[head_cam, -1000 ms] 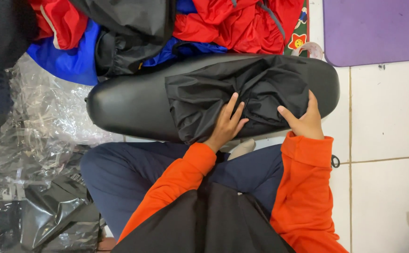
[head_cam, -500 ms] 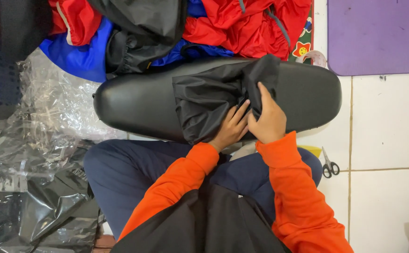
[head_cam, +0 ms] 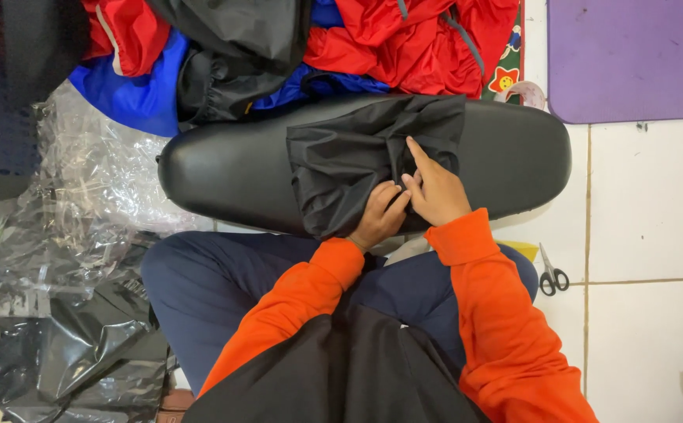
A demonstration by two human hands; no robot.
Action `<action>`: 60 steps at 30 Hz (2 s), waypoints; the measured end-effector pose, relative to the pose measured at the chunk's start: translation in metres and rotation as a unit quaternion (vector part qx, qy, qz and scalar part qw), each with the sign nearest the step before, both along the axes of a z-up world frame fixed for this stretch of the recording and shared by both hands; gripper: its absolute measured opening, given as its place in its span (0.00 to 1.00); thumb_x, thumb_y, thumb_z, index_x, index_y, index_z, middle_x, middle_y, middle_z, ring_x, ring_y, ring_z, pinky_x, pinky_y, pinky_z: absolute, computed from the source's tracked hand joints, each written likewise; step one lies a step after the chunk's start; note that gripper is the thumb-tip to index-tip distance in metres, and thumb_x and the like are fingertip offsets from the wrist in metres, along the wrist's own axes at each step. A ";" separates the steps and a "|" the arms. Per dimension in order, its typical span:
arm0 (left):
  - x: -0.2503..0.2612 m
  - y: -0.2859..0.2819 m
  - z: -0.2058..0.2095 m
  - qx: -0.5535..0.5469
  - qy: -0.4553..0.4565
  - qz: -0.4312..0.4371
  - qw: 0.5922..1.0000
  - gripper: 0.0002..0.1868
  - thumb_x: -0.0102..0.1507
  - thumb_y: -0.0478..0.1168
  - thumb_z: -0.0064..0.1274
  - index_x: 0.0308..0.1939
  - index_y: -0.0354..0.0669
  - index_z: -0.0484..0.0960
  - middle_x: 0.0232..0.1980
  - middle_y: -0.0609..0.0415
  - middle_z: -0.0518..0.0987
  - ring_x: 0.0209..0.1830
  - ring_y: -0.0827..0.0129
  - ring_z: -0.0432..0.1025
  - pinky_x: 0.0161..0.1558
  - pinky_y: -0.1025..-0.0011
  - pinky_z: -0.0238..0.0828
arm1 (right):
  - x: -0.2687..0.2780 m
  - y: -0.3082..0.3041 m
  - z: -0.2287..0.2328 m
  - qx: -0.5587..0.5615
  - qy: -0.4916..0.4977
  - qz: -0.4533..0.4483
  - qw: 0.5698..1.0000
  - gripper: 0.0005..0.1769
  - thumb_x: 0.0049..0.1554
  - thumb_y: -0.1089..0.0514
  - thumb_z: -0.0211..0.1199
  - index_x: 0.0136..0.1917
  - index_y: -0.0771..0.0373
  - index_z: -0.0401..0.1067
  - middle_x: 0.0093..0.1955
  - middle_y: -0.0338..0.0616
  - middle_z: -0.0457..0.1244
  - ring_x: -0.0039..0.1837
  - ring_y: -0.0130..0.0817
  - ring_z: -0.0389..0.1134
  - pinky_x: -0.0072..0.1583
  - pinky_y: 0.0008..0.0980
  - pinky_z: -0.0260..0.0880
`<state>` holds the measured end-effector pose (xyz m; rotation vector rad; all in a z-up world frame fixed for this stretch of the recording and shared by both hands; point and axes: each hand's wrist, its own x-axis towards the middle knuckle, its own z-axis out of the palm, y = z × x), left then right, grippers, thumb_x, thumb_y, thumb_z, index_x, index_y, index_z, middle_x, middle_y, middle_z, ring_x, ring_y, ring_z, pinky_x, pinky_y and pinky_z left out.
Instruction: The person wipes a black textile cover with a sponge, folds it into a small rectangle, and then places it inside a clear plastic sleeve and a black plastic bag.
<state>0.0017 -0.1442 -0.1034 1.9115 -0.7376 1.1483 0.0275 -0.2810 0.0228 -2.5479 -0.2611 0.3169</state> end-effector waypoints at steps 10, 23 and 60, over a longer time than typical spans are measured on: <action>0.001 0.005 0.003 0.016 0.099 -0.050 0.994 0.31 0.61 0.45 0.50 0.62 0.24 0.77 0.57 0.27 0.74 0.49 0.41 0.74 0.54 0.53 0.74 | 0.006 -0.033 -0.018 -0.049 -0.136 -0.125 0.981 0.30 0.53 0.50 0.72 0.69 0.48 0.71 0.41 0.34 0.64 0.45 0.38 0.69 0.49 0.37 0.70; -0.041 -0.015 0.112 0.143 0.391 0.140 0.898 0.62 0.45 0.57 0.68 0.78 0.33 0.59 0.59 0.36 0.79 0.59 0.45 0.70 0.54 0.52 0.64 | -0.003 -0.039 -0.029 0.275 0.169 -0.286 0.902 0.51 0.55 0.59 0.68 0.83 0.60 0.43 0.53 0.51 0.69 0.52 0.37 0.74 0.48 0.33 0.78; -0.093 0.091 0.174 -0.613 0.592 0.122 0.508 0.39 0.69 0.48 0.45 0.80 0.45 0.46 0.80 0.37 0.39 0.82 0.41 0.35 0.79 0.46 0.33 | -0.019 0.137 -0.055 -0.084 -0.234 0.177 0.952 0.35 0.65 0.34 0.49 0.82 0.37 0.51 0.86 0.49 0.40 0.84 0.64 0.36 0.71 0.81 0.35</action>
